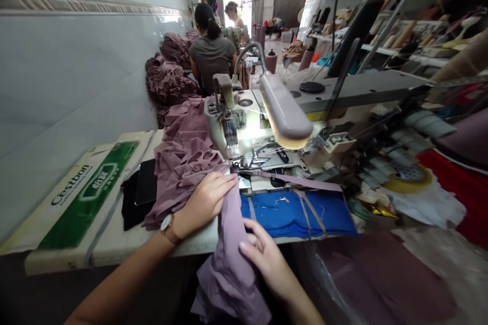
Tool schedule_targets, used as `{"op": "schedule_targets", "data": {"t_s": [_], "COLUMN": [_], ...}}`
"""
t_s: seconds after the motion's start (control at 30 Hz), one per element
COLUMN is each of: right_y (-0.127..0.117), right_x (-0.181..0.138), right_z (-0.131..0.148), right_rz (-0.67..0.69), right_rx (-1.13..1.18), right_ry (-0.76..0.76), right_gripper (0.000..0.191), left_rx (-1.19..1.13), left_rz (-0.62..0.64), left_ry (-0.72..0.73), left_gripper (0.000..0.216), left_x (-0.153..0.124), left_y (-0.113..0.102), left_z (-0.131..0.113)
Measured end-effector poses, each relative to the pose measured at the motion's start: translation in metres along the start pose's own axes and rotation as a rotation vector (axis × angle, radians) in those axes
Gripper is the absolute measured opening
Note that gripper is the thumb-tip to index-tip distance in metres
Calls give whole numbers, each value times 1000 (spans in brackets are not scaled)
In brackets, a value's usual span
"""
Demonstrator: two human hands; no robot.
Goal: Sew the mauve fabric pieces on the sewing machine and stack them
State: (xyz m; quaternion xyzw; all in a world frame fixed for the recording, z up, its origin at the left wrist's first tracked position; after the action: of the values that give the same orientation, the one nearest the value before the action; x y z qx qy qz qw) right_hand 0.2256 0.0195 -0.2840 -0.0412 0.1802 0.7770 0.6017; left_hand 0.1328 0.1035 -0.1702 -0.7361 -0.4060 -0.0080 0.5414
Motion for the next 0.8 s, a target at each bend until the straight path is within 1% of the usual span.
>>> {"op": "schedule_targets", "data": {"t_s": [0.07, 0.13, 0.23, 0.37, 0.53, 0.63, 0.8], "right_y": [2, 2, -1, -16, -33, -34, -35], "right_x": [14, 28, 38, 28, 8, 4, 6], "right_z": [15, 27, 32, 15, -12, -17, -13], "right_rz": [-20, -49, -84, -144, -187, -187, -205], "right_rx": [16, 2, -30, -78, -90, -86, -109], "right_ry": [-38, -82, -115, -92, -15, -6, -25], "right_gripper": [52, 52, 51, 49, 38, 32, 28], "left_rx": [-3, -8, -21, -42, -47, -43, -73], "left_rz": [-18, -29, -44, -59, -73, -90, -113], "left_ry": [-8, -12, -31, -46, -67, -70, -72], "left_gripper": [41, 41, 41, 42, 41, 38, 38], "left_x": [1, 0, 0, 2, 5, 6, 8], "left_y": [0, 0, 0, -1, -3, -5, -9], "left_z": [1, 1, 2, 4, 8, 9, 15]}}
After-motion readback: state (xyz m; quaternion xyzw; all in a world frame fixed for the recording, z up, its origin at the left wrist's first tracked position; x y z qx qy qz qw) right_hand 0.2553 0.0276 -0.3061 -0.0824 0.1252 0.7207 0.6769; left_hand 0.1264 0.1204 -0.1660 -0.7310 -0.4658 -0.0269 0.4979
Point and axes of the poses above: each hand's wrist, its own x-axis towards the middle knuckle, its own y-axis out of the palm, z = x × y, the point moved 10 cm from there along x, towards the middle knuckle, and after that the axes turned 12 degrees about -x, right-handed, at the moved point
